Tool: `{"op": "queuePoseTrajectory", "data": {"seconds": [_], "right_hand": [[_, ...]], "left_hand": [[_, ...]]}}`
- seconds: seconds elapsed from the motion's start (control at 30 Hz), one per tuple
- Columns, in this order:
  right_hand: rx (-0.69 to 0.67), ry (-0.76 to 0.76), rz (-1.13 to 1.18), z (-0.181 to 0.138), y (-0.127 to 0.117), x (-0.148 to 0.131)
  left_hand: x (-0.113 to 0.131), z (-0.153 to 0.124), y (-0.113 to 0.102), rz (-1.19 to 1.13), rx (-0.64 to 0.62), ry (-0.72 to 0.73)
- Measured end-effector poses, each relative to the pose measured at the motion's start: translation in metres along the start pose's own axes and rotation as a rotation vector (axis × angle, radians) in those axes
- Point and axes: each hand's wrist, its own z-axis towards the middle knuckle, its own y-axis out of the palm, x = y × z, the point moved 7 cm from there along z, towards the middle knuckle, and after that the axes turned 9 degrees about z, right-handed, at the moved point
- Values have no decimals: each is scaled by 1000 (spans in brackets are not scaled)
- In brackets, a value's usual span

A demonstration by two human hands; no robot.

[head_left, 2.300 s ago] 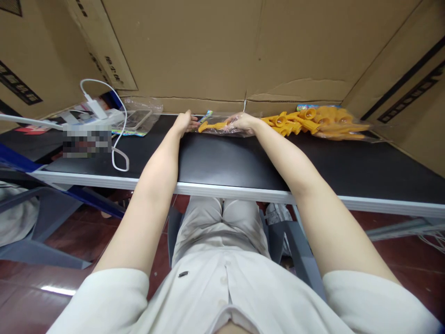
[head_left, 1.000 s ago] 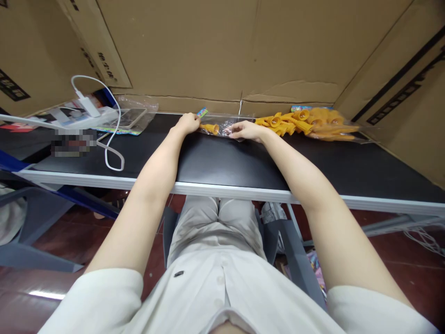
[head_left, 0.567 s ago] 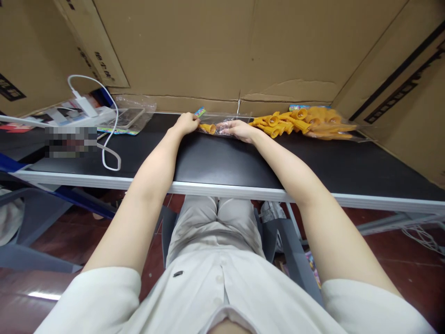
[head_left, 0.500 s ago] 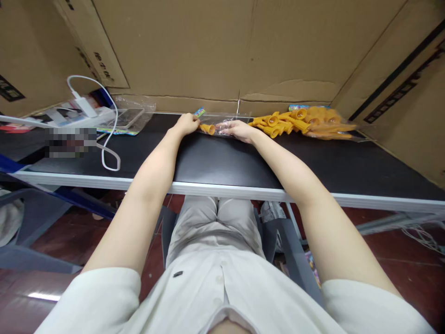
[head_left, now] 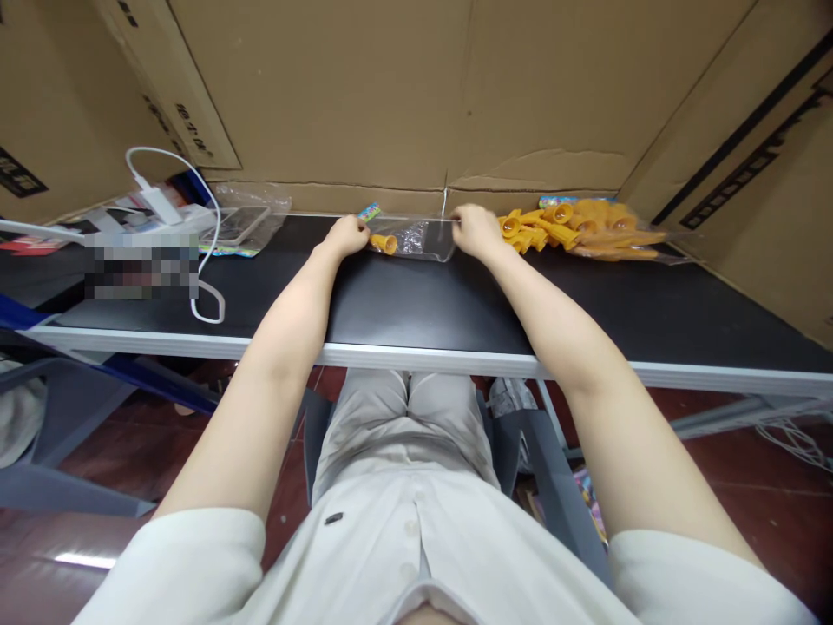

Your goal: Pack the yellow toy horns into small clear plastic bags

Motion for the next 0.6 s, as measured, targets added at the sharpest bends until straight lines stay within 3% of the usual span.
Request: {"op": "queuePoseTrajectory", "data": {"seconds": [0.13, 0.3, 0.6], "right_hand": [[145, 86, -274, -1, -37, 29], [72, 292, -278, 3, -40, 71], [109, 278, -174, 3, -42, 75]], "left_hand": [[-6, 2, 1, 3, 15, -40], [-4, -2, -1, 32, 11, -56], [-3, -9, -7, -2, 0, -120]]}}
